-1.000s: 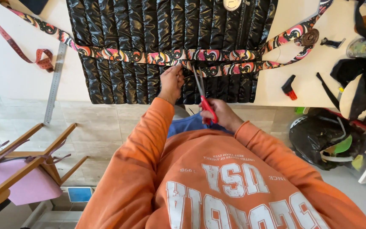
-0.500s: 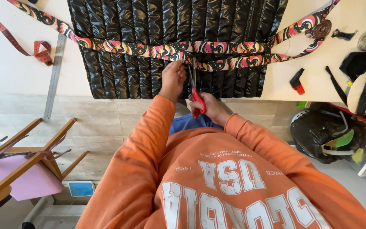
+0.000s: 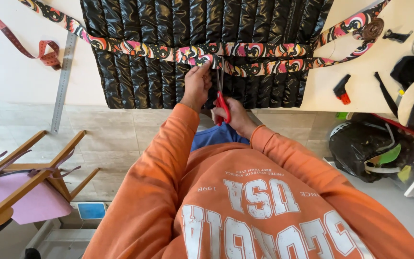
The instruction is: Measuring and cutting patterned fabric straps for a bag using a tape measure and scissors
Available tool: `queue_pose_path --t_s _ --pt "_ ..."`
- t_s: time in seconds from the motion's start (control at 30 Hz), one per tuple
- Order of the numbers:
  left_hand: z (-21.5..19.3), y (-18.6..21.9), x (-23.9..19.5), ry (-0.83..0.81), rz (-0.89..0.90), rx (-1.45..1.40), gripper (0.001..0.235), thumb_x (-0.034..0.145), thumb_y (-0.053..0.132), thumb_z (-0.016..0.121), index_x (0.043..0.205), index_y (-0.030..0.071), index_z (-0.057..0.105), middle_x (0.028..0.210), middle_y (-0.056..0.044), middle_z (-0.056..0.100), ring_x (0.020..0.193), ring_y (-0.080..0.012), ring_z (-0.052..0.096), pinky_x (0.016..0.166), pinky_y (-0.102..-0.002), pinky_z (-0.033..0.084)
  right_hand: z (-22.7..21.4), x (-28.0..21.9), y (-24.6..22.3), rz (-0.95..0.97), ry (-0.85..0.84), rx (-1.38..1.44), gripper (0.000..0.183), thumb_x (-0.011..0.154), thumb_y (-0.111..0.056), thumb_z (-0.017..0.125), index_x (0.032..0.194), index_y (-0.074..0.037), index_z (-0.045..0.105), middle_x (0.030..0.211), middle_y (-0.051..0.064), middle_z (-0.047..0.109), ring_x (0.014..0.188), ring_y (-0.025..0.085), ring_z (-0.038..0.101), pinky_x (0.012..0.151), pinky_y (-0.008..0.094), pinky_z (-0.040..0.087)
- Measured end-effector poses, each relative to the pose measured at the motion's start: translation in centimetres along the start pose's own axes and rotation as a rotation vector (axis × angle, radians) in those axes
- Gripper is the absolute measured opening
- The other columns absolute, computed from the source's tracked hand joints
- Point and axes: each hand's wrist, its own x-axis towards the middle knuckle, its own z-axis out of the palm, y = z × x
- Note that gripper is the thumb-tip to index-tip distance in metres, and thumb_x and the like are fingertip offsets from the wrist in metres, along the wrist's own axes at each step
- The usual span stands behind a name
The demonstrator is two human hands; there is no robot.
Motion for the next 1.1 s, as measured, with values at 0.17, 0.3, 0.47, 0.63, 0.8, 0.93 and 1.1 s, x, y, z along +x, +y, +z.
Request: queue_pose_path --t_s 0.17,0.3,0.47,0.63,0.8,0.93,1.1 --pt "-0.1 -0.1 -0.1 0.006 0.001 0.019 0.038 0.087 0.016 0.082 0.065 0.015 0.052 0.056 0.001 0.043 0.043 -0.0117 0.047 0.037 -0.021 0.031 1.0 0.2 -1.7 -0.023 0.003 -0.02 0.024 0.088 -0.011 0.072 0.104 0.005 0.063 0.059 0.02 0.066 0.049 0.026 0.067 0.053 0.03 0.053" --pt "-0.3 -0.1 -0.2 0.017 0.018 0.021 0.036 0.087 0.015 0.083 0.066 0.014 0.053 0.057 0.0 0.044 0.043 -0.0114 0.047 0.037 -0.021 0.032 1.5 1.2 -1.9 -0.031 0.0 -0.049 0.018 0.09 -0.012 0.072 0.098 0.001 0.063 0.06 0.018 0.068 0.049 0.023 0.067 0.053 0.028 0.051" --pt "0.4 1.0 -1.4 0.021 0.013 0.047 0.033 0.084 0.016 0.085 0.066 0.012 0.057 0.058 0.0 0.047 0.045 -0.0114 0.05 0.038 -0.02 0.035 2.1 2.2 -2.0 -0.05 0.023 -0.031 0.017 0.094 -0.014 0.071 0.096 0.001 0.063 0.061 0.018 0.068 0.049 0.023 0.066 0.053 0.027 0.051" --pt "0.0 0.8 -1.0 0.051 -0.006 0.062 0.031 0.082 0.015 0.087 0.067 0.009 0.06 0.061 -0.003 0.053 0.047 -0.0136 0.057 0.038 -0.021 0.04 2.4 3.1 -1.8 -0.11 0.098 -0.032 0.02 0.096 -0.016 0.071 0.096 0.002 0.062 0.057 0.015 0.065 0.048 0.021 0.066 0.052 0.026 0.052" --pt "0.0 1.2 -0.9 0.039 -0.007 0.1 0.033 0.079 0.017 0.089 0.067 0.009 0.059 0.062 -0.003 0.056 0.049 -0.0133 0.059 0.04 -0.02 0.042 3.0 3.1 -1.4 -0.139 0.123 -0.05 0.02 0.097 -0.015 0.072 0.095 0.002 0.061 0.054 0.014 0.063 0.045 0.019 0.064 0.049 0.025 0.051" --pt "0.1 1.6 -1.2 0.01 0.021 0.177 0.033 0.079 0.017 0.09 0.069 0.007 0.06 0.062 -0.002 0.055 0.049 -0.0108 0.058 0.04 -0.018 0.041 3.4 3.3 -1.4 -0.114 0.163 -0.056 0.023 0.096 -0.018 0.075 0.092 0.0 0.061 0.052 0.014 0.062 0.044 0.018 0.063 0.05 0.025 0.052" --pt "-0.4 1.1 -0.4 0.013 0.032 0.176 0.034 0.078 0.016 0.091 0.069 0.006 0.06 0.063 -0.004 0.057 0.05 -0.0124 0.06 0.04 -0.019 0.044 3.4 3.4 -1.9 -0.099 0.165 -0.075 0.025 0.095 -0.02 0.078 0.089 0.0 0.063 0.053 0.014 0.064 0.045 0.019 0.064 0.051 0.026 0.053"
